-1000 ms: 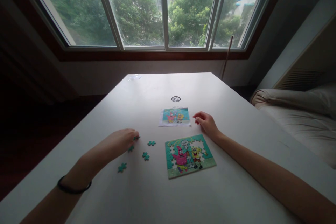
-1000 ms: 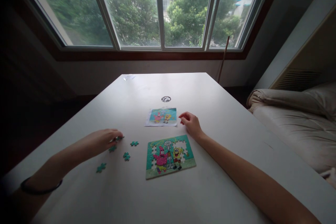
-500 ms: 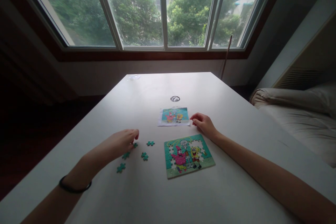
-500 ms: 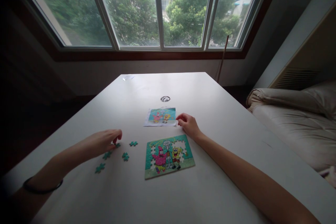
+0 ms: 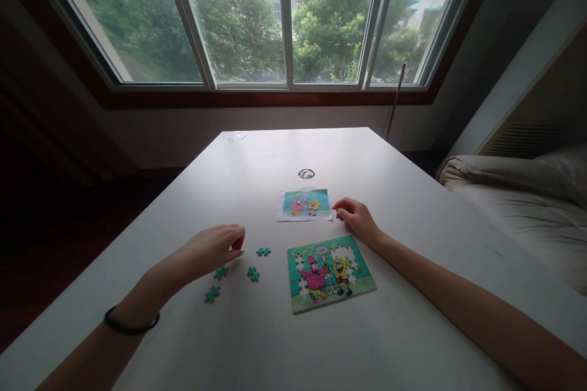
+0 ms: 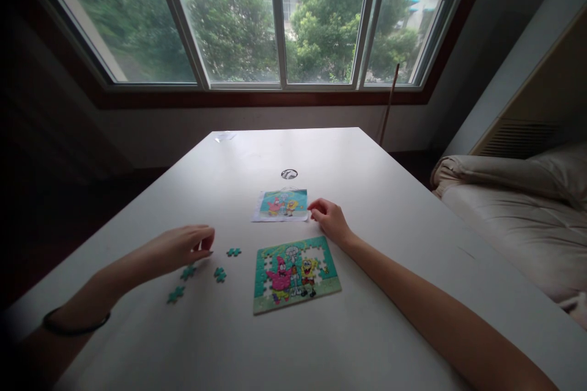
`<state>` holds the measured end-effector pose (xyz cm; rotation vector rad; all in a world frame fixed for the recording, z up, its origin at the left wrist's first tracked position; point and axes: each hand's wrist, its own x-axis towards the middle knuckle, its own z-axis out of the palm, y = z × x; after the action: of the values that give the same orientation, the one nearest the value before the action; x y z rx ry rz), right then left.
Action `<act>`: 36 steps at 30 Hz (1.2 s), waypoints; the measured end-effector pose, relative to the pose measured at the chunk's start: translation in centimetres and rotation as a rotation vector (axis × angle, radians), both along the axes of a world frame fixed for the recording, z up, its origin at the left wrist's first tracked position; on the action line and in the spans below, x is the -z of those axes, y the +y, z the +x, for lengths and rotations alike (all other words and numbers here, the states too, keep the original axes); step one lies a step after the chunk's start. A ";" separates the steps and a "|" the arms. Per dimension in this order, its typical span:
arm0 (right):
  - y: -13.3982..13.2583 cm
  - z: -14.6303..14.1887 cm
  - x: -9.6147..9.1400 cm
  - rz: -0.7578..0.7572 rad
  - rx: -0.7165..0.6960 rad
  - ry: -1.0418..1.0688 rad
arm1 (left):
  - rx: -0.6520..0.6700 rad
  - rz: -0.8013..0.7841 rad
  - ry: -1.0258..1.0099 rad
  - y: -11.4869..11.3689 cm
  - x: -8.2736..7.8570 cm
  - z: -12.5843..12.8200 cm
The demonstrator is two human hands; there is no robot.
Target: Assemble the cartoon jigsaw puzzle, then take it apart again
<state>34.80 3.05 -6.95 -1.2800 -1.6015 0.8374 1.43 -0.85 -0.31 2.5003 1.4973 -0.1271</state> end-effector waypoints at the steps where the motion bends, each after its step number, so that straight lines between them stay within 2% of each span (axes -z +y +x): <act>1: 0.0 0.0 0.0 0.003 -0.003 0.007 | -0.008 -0.012 -0.052 0.0 -0.2 0.3; 4: 0.0 0.0 0.0 0.013 -0.008 0.012 | -0.036 -0.122 -0.307 0.0 -0.5 1.5; 7: 0.0 0.0 0.0 0.021 -0.008 0.031 | -0.106 -0.325 -0.593 -0.3 -0.3 3.0; 9: 0.0 -0.1 0.0 0.031 -0.011 0.044 | -0.153 -0.457 -0.727 -0.6 0.1 3.9; 12: -0.2 -0.2 -0.1 0.041 -0.019 0.043 | -0.197 -0.556 -0.854 -1.0 0.6 4.9; 19: -0.3 -0.2 -0.2 0.054 -0.042 0.027 | -0.214 -0.656 -0.928 -1.5 0.9 5.7; 25: -0.2 -0.2 -0.2 0.052 -0.040 0.026 | -0.191 -0.645 -0.949 -1.2 1.3 5.7; 31: -0.3 -0.3 -0.3 0.046 -0.035 0.018 | -0.252 -0.681 -0.975 -1.4 1.3 6.0; 36: -0.3 -0.3 -0.2 0.051 -0.038 0.013 | -0.267 -0.671 -0.995 -1.4 2.3 6.1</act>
<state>34.52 2.74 -6.71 -1.2094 -1.6312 0.8211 7.53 -2.22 -2.60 1.4281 1.0594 0.4987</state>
